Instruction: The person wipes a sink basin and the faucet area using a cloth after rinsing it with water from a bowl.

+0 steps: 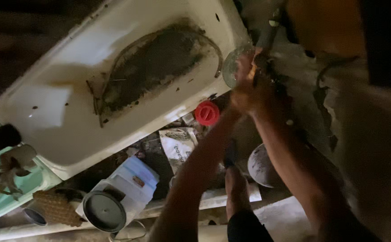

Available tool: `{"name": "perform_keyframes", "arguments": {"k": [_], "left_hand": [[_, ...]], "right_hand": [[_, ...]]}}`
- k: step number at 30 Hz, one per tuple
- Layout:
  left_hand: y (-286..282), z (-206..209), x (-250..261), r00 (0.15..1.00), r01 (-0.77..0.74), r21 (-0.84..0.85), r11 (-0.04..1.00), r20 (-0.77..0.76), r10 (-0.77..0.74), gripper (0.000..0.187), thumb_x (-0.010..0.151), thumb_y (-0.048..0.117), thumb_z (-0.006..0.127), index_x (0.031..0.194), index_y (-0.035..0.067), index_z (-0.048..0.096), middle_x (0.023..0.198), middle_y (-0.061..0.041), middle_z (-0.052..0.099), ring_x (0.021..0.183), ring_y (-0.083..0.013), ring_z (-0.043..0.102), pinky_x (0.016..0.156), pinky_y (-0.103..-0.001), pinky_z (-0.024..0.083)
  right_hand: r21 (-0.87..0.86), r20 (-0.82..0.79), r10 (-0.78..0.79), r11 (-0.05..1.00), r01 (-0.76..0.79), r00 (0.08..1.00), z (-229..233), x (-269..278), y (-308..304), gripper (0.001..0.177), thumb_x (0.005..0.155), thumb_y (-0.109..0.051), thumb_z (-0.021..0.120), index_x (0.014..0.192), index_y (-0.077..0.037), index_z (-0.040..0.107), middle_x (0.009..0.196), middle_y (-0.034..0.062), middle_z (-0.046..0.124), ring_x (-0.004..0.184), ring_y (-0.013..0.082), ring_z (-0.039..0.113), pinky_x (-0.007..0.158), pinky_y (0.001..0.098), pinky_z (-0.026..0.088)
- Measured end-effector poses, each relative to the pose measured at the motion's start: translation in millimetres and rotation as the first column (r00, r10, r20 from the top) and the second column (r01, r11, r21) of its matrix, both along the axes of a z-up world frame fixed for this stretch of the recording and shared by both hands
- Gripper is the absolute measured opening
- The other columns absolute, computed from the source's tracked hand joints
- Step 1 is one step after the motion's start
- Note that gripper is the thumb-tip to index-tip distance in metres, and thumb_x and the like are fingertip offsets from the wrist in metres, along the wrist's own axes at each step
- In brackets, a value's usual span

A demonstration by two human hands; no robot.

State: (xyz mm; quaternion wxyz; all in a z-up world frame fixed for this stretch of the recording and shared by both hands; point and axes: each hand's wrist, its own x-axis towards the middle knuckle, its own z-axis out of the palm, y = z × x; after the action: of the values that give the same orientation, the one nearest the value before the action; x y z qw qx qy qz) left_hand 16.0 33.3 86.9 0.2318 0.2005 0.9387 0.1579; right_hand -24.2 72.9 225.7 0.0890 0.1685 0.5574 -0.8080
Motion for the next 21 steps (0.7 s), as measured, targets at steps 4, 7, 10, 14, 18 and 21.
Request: {"name": "perform_keyframes", "arguments": {"k": [4,7,10,14,18,21], "left_hand": [[-12,-11,-33,0.995,-0.087,0.006,0.996,0.041,0.086,0.054,0.104,0.035,0.053,0.151,0.009,0.045,0.154,-0.017,0.040,0.136,-0.0322,0.038,0.112,-0.048,0.033],[2,1,11,1.000,0.005,0.009,1.000,-0.012,-0.005,0.054,0.104,0.036,0.053,0.151,0.010,0.045,0.154,-0.016,0.041,0.137,-0.0318,0.040,0.113,-0.048,0.034],[-22,-14,-21,0.996,-0.079,-0.022,0.997,0.048,0.080,0.053,0.104,0.037,0.052,0.150,0.010,0.046,0.154,-0.015,0.042,0.137,-0.0313,0.041,0.113,-0.048,0.035],[-5,-6,12,0.999,-0.014,-0.018,1.000,0.029,0.015,0.053,0.104,0.038,0.052,0.149,0.011,0.047,0.153,-0.014,0.044,0.138,-0.0308,0.043,0.114,-0.048,0.037],[-21,-16,0,0.998,0.014,-0.120,0.993,0.059,-0.007,0.052,0.104,0.039,0.052,0.148,0.012,0.048,0.153,-0.013,0.045,0.138,-0.0303,0.045,0.115,-0.048,0.038],[-38,-25,-10,0.916,-0.127,-0.063,0.990,0.375,0.141,0.048,0.113,0.040,0.047,0.150,0.011,0.051,0.150,-0.012,0.055,0.133,-0.0264,0.057,0.115,-0.038,0.046]], "right_hand": [[0.056,-0.067,0.073,0.996,-0.069,0.995,4,8,-21,0.025,0.110,-0.019,0.048,0.120,-0.004,0.066,0.116,0.0086,0.070,0.104,0.0229,0.065,0.094,0.0432,0.051],[-0.031,-0.012,-0.020,0.999,0.019,1.000,-2,-9,3,0.025,0.110,-0.019,0.048,0.121,-0.005,0.065,0.116,0.0085,0.070,0.104,0.0230,0.065,0.094,0.0436,0.051],[0.021,-0.061,0.065,0.998,-0.064,0.996,-1,9,-25,0.026,0.110,-0.019,0.047,0.121,-0.005,0.065,0.115,0.0084,0.070,0.104,0.0231,0.065,0.094,0.0440,0.050],[-0.071,-0.023,-0.012,0.997,0.010,1.000,-17,1,-8,0.026,0.110,-0.020,0.047,0.121,-0.005,0.065,0.115,0.0083,0.070,0.104,0.0232,0.065,0.094,0.0445,0.050],[-0.216,-0.006,-0.107,0.971,0.103,0.994,-45,-21,9,0.026,0.110,-0.020,0.046,0.121,-0.005,0.064,0.115,0.0082,0.070,0.104,0.0233,0.065,0.094,0.0451,0.050],[-0.300,0.010,-0.128,0.946,0.125,0.992,-69,-9,-14,0.026,0.110,-0.020,0.046,0.121,-0.005,0.064,0.115,0.0082,0.069,0.103,0.0234,0.065,0.094,0.0455,0.050]]}}
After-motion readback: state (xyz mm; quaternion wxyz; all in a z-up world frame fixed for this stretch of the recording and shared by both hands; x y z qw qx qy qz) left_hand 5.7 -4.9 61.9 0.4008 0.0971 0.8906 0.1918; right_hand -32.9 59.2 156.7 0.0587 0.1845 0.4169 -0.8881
